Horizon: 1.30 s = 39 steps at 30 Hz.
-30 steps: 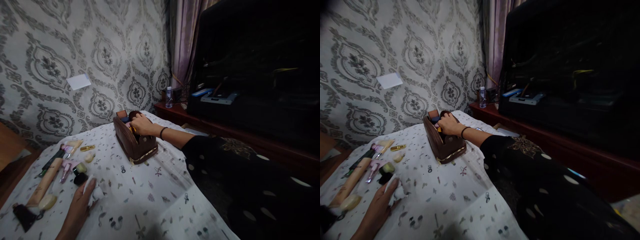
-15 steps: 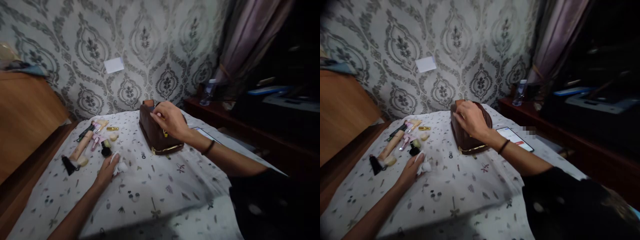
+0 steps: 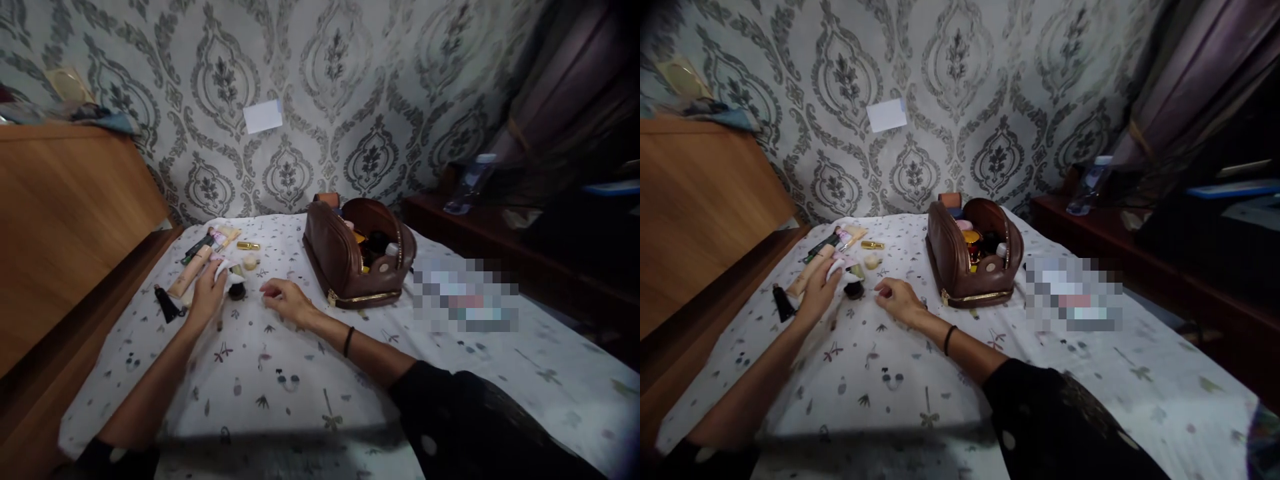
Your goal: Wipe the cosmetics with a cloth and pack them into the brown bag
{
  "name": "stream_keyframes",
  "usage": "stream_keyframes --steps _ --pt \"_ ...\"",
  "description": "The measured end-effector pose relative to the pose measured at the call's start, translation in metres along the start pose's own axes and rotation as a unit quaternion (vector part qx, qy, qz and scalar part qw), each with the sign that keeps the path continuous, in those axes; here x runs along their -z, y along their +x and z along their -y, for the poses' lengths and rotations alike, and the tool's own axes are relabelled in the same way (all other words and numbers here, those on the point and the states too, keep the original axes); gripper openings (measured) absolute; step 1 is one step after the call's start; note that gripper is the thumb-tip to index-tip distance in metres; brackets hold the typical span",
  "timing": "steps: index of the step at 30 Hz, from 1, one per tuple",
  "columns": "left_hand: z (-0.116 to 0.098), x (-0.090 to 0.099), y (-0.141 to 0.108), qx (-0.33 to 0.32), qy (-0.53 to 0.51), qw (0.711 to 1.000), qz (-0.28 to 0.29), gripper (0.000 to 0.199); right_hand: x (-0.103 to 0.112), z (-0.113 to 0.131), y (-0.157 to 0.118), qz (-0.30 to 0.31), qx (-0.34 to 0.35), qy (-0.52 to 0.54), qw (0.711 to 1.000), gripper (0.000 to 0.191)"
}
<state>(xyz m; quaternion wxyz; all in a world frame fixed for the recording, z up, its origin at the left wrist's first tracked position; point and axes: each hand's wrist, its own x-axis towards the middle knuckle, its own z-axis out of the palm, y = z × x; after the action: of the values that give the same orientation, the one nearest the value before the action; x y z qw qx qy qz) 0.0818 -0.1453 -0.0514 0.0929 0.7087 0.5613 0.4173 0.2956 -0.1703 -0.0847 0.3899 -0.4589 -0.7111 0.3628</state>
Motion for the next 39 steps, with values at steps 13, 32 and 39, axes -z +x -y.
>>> stream_keyframes --steps 13,32,39 --pt "0.034 -0.024 0.018 0.049 0.069 0.994 0.071 0.031 -0.015 -0.017 -0.010 -0.049 0.028 0.025 0.998 0.017" --pt "0.013 -0.017 0.001 -0.100 -0.151 0.960 0.214 0.049 -0.022 -0.021 0.010 -0.041 0.106 -0.066 0.991 0.061" --pt "0.013 -0.004 0.001 -0.096 -0.084 0.952 0.279 0.077 -0.024 -0.023 0.024 -0.049 0.049 -0.058 0.996 0.050"
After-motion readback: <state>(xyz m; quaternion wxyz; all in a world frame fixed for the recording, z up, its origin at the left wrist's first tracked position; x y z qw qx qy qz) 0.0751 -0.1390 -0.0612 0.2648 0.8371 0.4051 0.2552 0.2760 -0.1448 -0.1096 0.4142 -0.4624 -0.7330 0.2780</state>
